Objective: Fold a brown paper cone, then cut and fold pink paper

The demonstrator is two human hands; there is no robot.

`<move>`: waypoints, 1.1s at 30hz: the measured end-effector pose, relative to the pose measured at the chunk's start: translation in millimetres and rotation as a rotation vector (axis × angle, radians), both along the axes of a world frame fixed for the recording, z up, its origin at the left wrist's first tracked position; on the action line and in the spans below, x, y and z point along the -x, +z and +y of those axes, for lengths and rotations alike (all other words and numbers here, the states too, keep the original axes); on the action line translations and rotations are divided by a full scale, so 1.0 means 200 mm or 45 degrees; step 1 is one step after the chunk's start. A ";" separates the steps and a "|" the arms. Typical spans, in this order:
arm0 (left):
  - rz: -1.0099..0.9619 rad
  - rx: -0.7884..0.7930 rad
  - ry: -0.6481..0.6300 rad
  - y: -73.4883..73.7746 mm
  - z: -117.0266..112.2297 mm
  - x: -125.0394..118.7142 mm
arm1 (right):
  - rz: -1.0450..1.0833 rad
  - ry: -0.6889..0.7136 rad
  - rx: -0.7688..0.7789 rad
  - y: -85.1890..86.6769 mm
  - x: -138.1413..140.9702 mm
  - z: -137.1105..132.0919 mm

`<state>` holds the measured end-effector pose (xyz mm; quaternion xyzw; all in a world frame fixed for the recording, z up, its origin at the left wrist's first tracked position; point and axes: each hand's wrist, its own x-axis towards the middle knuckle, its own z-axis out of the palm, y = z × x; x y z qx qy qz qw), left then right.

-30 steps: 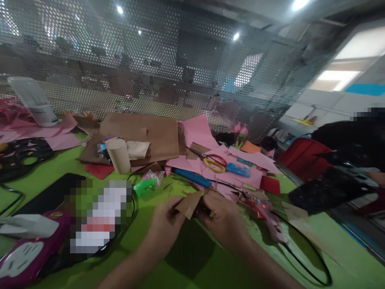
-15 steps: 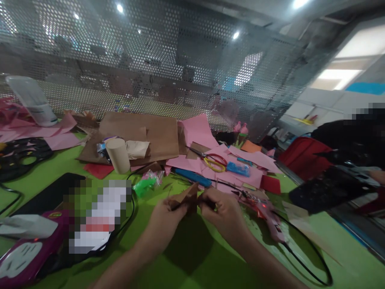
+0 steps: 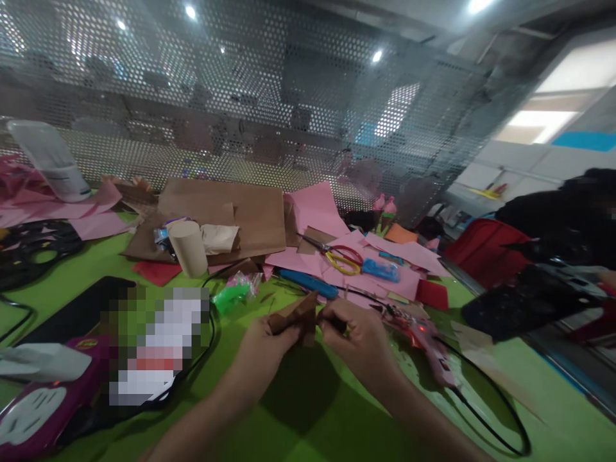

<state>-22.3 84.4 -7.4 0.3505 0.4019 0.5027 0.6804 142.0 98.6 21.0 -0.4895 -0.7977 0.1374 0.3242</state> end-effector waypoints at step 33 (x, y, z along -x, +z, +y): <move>-0.113 0.110 0.014 0.00 0.00 0.00 | 0.130 -0.108 0.030 0.02 -0.03 0.01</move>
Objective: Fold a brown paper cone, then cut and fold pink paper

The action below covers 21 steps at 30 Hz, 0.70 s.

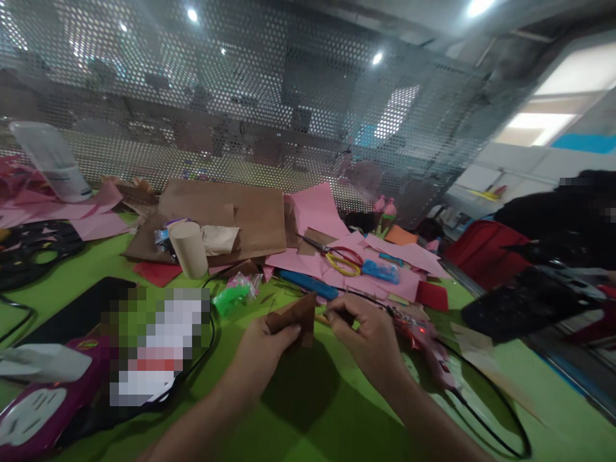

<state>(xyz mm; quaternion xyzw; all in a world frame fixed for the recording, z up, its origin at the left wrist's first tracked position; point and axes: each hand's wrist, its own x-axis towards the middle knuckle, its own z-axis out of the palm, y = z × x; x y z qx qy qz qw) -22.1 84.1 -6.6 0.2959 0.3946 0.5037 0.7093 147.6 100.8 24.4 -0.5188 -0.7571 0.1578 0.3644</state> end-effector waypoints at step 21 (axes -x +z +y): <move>0.223 -0.215 -0.004 0.00 0.00 -0.02 | 0.480 0.158 0.428 -0.04 0.05 0.00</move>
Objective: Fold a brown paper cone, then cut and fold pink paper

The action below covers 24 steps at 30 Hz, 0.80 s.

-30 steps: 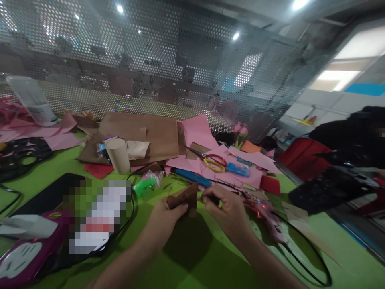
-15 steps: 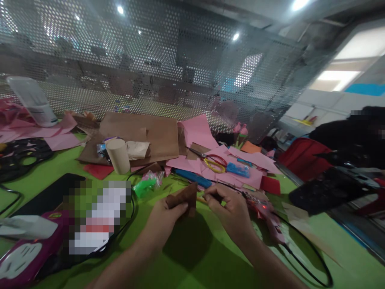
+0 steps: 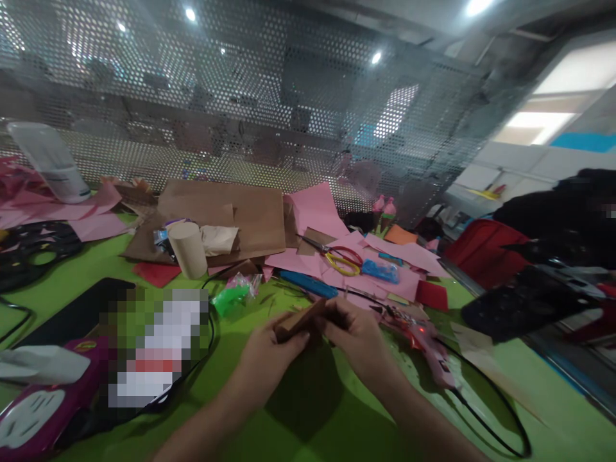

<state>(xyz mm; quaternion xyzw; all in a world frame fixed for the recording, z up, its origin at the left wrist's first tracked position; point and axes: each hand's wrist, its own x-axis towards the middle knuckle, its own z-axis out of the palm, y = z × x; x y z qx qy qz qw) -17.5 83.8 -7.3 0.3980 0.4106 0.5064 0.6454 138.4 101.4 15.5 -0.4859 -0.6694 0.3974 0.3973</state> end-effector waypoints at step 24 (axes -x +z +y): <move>0.138 0.077 -0.036 -0.02 0.02 0.05 | -0.591 0.082 -0.698 0.03 -0.02 -0.04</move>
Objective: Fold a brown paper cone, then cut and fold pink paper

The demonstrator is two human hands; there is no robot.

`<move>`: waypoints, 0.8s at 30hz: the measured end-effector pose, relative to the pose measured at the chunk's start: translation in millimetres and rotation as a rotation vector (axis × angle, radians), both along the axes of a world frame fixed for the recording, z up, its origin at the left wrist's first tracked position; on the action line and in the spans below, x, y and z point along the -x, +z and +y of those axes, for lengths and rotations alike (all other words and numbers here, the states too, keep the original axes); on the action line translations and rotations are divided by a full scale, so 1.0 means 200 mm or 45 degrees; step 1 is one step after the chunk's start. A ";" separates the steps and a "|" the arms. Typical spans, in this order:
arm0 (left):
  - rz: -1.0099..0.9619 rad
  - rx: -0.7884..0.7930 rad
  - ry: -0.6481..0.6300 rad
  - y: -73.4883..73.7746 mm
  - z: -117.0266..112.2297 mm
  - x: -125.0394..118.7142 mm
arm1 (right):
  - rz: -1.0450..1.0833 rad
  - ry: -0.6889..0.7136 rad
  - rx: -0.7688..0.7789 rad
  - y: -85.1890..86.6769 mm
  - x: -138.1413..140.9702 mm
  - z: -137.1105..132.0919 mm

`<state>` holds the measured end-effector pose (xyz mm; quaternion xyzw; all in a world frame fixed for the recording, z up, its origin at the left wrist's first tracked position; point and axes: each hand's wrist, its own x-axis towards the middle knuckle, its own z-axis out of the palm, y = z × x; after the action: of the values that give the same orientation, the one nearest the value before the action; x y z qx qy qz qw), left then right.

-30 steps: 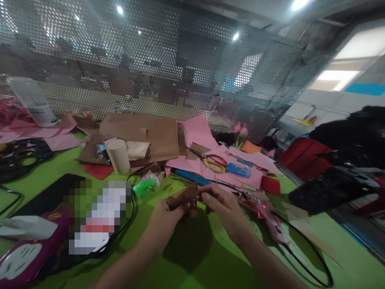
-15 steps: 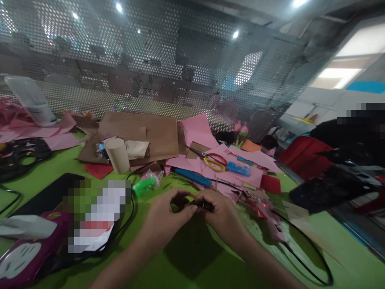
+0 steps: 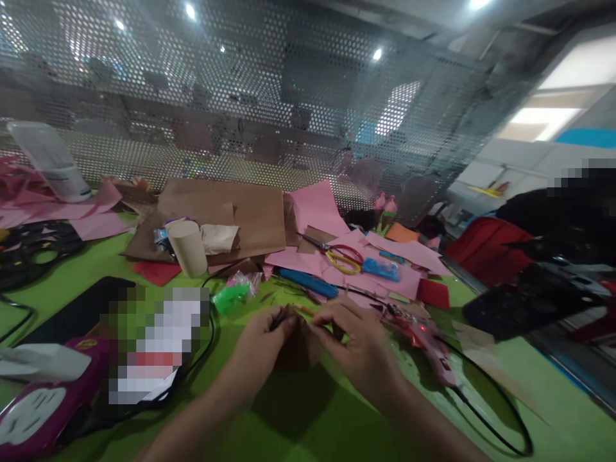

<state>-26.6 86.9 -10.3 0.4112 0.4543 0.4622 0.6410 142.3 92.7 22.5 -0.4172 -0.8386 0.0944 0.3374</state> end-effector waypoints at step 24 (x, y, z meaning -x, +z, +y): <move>-0.131 0.014 0.060 0.04 -0.03 -0.03 | -0.055 -0.131 0.101 -0.01 0.01 0.00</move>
<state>-21.6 81.0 -2.3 0.3723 0.4329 0.4953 0.6547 140.1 92.1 19.7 -0.4746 -0.8188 0.1011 0.3067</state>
